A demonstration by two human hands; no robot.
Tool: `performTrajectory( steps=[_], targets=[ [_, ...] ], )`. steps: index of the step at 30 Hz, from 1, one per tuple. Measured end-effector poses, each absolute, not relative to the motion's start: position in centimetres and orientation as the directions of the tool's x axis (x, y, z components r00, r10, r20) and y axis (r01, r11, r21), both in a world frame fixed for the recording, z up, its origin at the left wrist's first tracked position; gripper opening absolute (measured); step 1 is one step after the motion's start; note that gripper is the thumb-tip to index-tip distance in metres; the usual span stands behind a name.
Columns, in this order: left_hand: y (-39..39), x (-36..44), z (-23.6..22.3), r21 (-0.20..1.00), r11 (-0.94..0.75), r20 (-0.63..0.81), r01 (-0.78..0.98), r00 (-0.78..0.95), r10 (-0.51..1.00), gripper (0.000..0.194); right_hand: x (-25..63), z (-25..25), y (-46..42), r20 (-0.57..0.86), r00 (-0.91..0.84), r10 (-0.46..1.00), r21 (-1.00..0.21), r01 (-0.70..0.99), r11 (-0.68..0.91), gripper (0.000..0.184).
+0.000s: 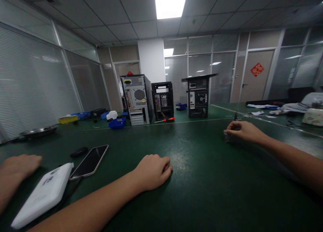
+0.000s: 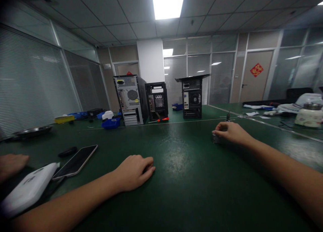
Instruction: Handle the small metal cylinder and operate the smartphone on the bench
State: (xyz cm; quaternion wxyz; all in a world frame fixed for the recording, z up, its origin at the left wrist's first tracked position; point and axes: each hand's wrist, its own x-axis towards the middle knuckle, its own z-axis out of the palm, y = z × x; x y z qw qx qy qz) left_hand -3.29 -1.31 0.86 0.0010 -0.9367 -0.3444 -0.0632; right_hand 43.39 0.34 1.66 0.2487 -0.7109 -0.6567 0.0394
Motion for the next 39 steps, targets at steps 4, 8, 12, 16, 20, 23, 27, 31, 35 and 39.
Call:
performTrajectory(
  steps=[4,8,12,16,20,23,27,31,35,39],
  targets=[
    [-1.5,-3.2,1.1,0.052,-0.761,0.107,0.646,0.754,0.648,0.031,43.6,1.6,0.4,0.261,0.122,0.958,-0.414,0.910,-0.003,0.044],
    [-1.5,-3.2,1.2,0.042,-0.758,0.109,0.651,0.751,0.651,0.032,44.0,1.3,0.7,0.279,0.114,0.953,-0.414,0.910,0.012,0.044],
    [-1.5,-3.2,1.1,0.012,-0.754,0.110,0.657,0.749,0.654,0.032,44.1,1.0,0.9,0.314,0.114,0.943,-0.414,0.910,0.028,0.041],
    [-1.5,-3.2,1.1,0.017,-0.751,0.095,0.660,0.747,0.658,0.032,43.9,1.1,0.9,0.318,0.131,0.939,-0.411,0.912,0.012,0.039],
    [-1.4,-3.2,1.0,0.041,-0.760,0.102,0.648,0.754,0.649,0.031,44.1,1.0,1.0,0.273,0.175,0.946,-0.449,0.893,-0.036,0.042],
    [-1.4,-3.2,1.0,0.018,-0.760,0.106,0.650,0.754,0.648,0.031,44.4,0.7,1.3,0.183,0.186,0.965,-0.548,0.835,-0.057,0.044],
    [-1.5,-3.1,1.2,0.009,-0.756,0.096,0.654,0.752,0.652,0.033,44.6,0.1,1.5,0.098,0.172,0.980,-0.707,0.705,-0.053,0.043],
    [-1.5,-3.2,1.2,0.017,-0.754,0.092,0.657,0.749,0.656,0.032,44.4,0.2,1.3,0.068,0.201,0.977,-0.764,0.640,-0.078,0.039],
    [-1.4,-3.2,0.9,0.011,-0.761,0.115,0.649,0.755,0.646,0.032,44.0,0.6,1.0,0.070,0.203,0.977,-0.759,0.647,-0.080,0.038],
    [-1.4,-3.2,0.8,0.014,-0.761,0.118,0.649,0.754,0.646,0.031,43.7,0.9,0.6,0.025,0.142,0.990,-0.757,0.650,-0.074,0.033]
  ],
)
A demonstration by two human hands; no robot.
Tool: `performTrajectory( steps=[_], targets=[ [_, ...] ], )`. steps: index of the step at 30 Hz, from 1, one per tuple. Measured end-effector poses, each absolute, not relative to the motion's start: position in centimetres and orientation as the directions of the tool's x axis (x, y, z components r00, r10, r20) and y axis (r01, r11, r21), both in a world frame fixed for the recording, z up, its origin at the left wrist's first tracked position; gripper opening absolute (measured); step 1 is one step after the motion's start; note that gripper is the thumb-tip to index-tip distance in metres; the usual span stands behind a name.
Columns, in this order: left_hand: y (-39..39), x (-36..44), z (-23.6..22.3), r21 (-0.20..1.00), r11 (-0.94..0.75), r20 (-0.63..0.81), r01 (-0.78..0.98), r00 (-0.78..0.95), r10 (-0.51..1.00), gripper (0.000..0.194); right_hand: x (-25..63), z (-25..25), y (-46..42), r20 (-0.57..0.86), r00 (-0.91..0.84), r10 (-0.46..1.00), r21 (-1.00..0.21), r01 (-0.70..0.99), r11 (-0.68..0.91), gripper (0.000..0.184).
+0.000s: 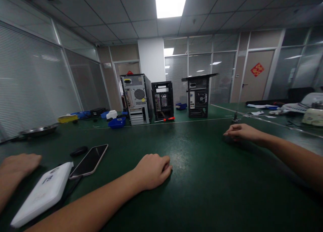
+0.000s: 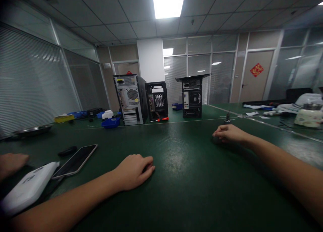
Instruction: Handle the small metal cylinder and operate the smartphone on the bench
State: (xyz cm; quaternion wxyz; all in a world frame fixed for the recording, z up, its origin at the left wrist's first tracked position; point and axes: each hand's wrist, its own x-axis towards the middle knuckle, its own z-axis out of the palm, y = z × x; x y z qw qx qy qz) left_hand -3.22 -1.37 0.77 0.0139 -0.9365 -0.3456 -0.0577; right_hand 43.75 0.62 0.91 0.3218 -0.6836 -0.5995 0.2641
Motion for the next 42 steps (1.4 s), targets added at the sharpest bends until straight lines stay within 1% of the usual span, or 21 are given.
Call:
performTrajectory(
  steps=[2,4,8,11,13,16,20,22,24,25,28,30,35,38,40,42],
  targets=[
    [-1.4,-3.3,0.8,0.021,-0.765,0.119,0.644,0.758,0.641,0.031,43.6,0.9,0.5,0.009,0.100,0.995,-0.753,0.656,-0.059,0.036],
    [-1.3,-3.3,0.8,0.024,-0.766,0.123,0.642,0.759,0.640,0.031,43.4,0.7,0.4,0.024,0.061,0.998,-0.744,0.668,-0.023,0.041],
    [-1.3,-3.3,0.8,0.037,-0.765,0.126,0.644,0.756,0.642,0.031,42.6,-0.2,0.8,0.133,0.031,0.991,-0.708,0.702,0.073,0.046],
    [-1.2,-3.4,0.6,0.032,-0.771,0.135,0.636,0.762,0.633,0.030,41.0,-0.8,1.1,0.196,0.001,0.981,-0.653,0.746,0.130,0.048],
    [-1.2,-3.4,0.5,0.017,-0.772,0.142,0.635,0.763,0.631,0.029,39.0,-0.9,1.0,0.245,-0.075,0.967,-0.573,0.793,0.206,0.047],
    [-1.2,-3.4,0.5,0.010,-0.768,0.148,0.640,0.759,0.634,0.029,34.4,-0.2,0.1,0.281,-0.251,0.926,-0.422,0.835,0.354,0.048],
    [-1.5,-3.1,0.7,-0.010,-0.779,0.193,0.627,0.765,0.614,0.030,26.5,1.6,-3.4,0.270,-0.471,0.840,-0.248,0.809,0.533,0.040],
    [-1.8,-2.9,0.7,-0.022,-0.786,0.228,0.617,0.769,0.597,0.032,23.1,2.2,-5.5,0.269,-0.573,0.775,-0.187,0.758,0.625,0.043],
    [-2.2,-2.7,0.7,0.009,-0.804,0.243,0.594,0.779,0.578,0.035,20.5,2.4,-7.1,0.291,-0.627,0.723,-0.182,0.705,0.685,0.053],
    [-2.3,-2.6,0.6,0.029,-0.818,0.245,0.574,0.790,0.563,0.035,19.6,2.3,-7.6,0.309,-0.642,0.702,-0.185,0.684,0.706,0.053],
    [-2.6,-2.4,0.3,0.050,-0.863,0.232,0.502,0.835,0.499,0.037,18.2,1.7,-8.2,0.350,-0.657,0.668,-0.194,0.647,0.738,0.044],
    [-2.4,-2.4,0.1,0.062,-0.870,0.242,0.490,0.838,0.489,0.038,17.9,1.1,-7.9,0.381,-0.643,0.664,-0.197,0.646,0.738,0.040],
    [-2.0,-2.6,-0.3,0.141,-0.853,0.294,0.502,0.802,0.520,0.034,18.0,0.1,-6.6,0.501,-0.523,0.690,-0.270,0.663,0.698,0.041],
    [-2.0,-2.6,-0.3,0.168,-0.848,0.294,0.504,0.795,0.531,0.032,18.4,-0.1,-6.0,0.501,-0.520,0.692,-0.266,0.668,0.695,0.044],
    [-2.0,-2.5,-0.2,0.207,-0.828,0.303,0.520,0.771,0.560,0.031,18.6,-0.2,-5.8,0.498,-0.516,0.697,-0.272,0.670,0.691,0.044],
    [-2.0,-2.5,-0.1,0.263,-0.793,0.323,0.550,0.724,0.610,0.029,18.9,-0.3,-5.5,0.525,-0.450,0.722,-0.304,0.693,0.653,0.042]
  ],
)
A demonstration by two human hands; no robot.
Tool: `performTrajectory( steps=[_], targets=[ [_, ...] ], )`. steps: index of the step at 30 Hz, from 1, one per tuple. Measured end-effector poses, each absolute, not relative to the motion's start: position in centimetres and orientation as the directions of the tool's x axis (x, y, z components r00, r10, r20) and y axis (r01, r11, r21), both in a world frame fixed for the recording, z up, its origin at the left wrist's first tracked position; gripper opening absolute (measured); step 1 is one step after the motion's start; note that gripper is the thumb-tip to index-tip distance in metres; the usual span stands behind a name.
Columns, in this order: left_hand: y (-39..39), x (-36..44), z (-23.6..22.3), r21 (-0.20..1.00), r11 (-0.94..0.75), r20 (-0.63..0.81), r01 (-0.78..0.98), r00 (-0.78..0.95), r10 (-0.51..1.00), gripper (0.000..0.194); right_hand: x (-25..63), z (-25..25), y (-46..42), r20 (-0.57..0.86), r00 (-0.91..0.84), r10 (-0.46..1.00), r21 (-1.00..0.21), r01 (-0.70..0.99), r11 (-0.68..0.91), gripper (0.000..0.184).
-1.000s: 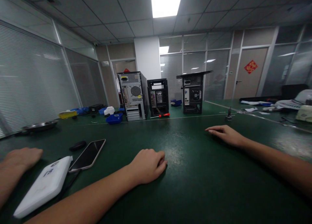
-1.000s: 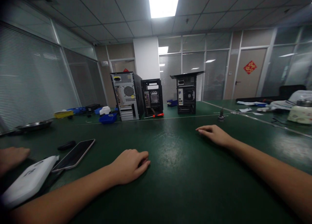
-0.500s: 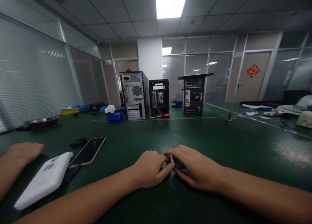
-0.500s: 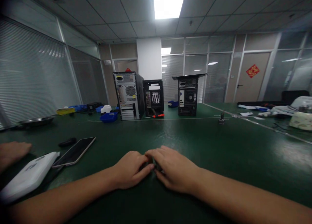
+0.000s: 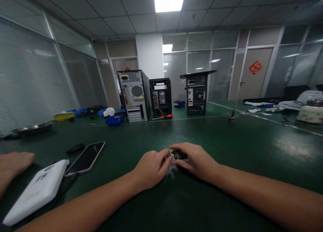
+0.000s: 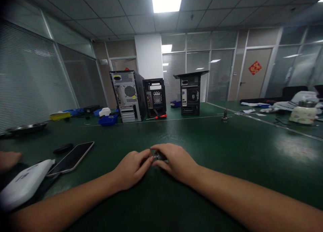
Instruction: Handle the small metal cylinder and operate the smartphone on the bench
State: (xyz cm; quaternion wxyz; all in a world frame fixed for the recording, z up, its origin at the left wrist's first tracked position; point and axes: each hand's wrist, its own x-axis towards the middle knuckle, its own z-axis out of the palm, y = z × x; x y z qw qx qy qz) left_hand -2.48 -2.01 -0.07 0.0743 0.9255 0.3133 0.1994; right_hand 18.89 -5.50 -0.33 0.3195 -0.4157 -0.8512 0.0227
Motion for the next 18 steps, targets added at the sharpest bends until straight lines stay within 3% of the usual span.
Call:
performTrajectory(
  steps=[4,8,13,18],
  targets=[
    [-1.9,-2.5,0.1,0.325,-0.731,0.340,0.600,0.647,0.683,0.023,19.5,-0.4,-5.1,0.598,-0.313,0.738,-0.339,0.735,0.587,0.031],
    [-1.9,-2.5,-0.1,0.320,-0.741,0.327,0.591,0.665,0.672,0.020,19.7,-0.1,-5.9,0.558,-0.367,0.744,-0.320,0.732,0.601,0.031],
    [-1.9,-2.6,-0.4,0.244,-0.797,0.335,0.552,0.723,0.604,0.025,18.7,0.3,-7.0,0.449,-0.555,0.700,-0.115,0.742,0.661,0.034],
    [-2.0,-2.7,-0.3,0.163,-0.869,0.310,0.467,0.812,0.494,0.030,18.2,0.2,-6.9,0.409,-0.646,0.644,0.045,0.719,0.693,0.011]
  ],
)
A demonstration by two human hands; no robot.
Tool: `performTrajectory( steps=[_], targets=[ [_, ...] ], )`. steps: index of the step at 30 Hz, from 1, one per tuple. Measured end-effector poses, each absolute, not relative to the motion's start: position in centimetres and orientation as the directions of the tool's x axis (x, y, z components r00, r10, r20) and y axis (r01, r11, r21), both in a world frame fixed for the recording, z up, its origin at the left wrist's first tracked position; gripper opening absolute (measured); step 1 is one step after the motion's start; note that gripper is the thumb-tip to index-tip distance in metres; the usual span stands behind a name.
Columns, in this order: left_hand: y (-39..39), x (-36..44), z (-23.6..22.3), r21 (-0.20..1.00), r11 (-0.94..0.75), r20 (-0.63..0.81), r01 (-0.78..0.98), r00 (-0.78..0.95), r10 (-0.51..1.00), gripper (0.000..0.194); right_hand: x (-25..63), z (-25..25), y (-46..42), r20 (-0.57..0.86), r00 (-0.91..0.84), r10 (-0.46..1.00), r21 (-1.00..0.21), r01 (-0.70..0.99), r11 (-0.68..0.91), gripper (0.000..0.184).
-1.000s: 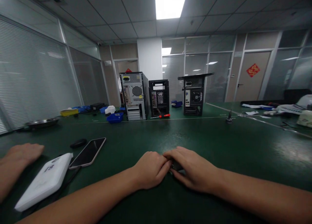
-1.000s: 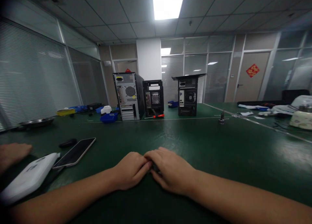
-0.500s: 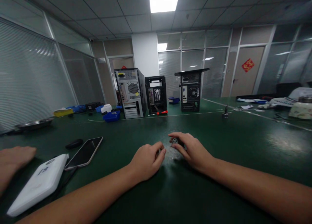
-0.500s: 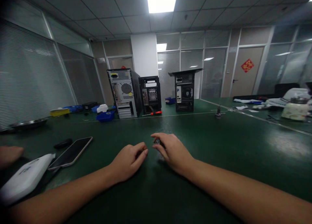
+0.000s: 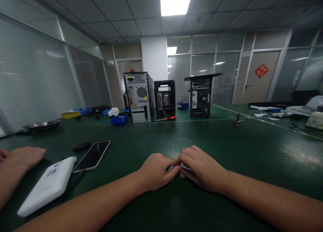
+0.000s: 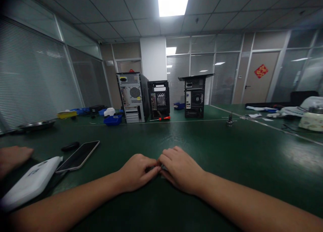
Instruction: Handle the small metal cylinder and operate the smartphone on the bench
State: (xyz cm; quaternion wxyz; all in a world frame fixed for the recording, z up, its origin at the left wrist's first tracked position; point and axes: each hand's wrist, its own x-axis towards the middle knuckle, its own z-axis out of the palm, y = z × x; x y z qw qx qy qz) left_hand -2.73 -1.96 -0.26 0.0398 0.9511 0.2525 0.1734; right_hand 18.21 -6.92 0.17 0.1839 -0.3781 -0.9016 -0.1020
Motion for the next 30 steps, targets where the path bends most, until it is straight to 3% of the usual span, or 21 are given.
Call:
performTrajectory(
  steps=[3,7,13,17,22,30],
  targets=[
    [-2.1,-2.9,0.0,0.147,-0.881,0.301,0.450,0.828,0.473,0.032,18.3,0.4,-7.0,0.377,-0.684,0.625,0.080,0.696,0.713,0.012],
    [-2.4,-2.9,0.1,0.095,-0.877,0.312,0.470,0.823,0.475,0.034,18.7,1.0,-6.7,0.417,-0.594,0.688,-0.036,0.746,0.665,0.014],
    [-2.5,-2.8,0.3,0.098,-0.869,0.276,0.485,0.826,0.492,0.027,25.5,1.6,-1.7,0.454,-0.250,0.855,-0.329,0.845,0.422,0.026],
    [-2.6,-2.8,0.4,0.112,-0.860,0.265,0.497,0.820,0.508,0.026,34.4,0.7,1.9,0.477,0.084,0.875,-0.474,0.863,0.176,0.030],
    [-2.5,-2.8,0.4,0.132,-0.861,0.258,0.491,0.821,0.508,0.026,41.0,-1.6,3.0,0.431,0.199,0.880,-0.535,0.842,0.072,0.031],
    [-2.5,-2.8,0.4,0.110,-0.863,0.265,0.493,0.822,0.504,0.027,41.0,-1.5,3.4,0.448,0.221,0.866,-0.559,0.825,0.078,0.035]
  ],
)
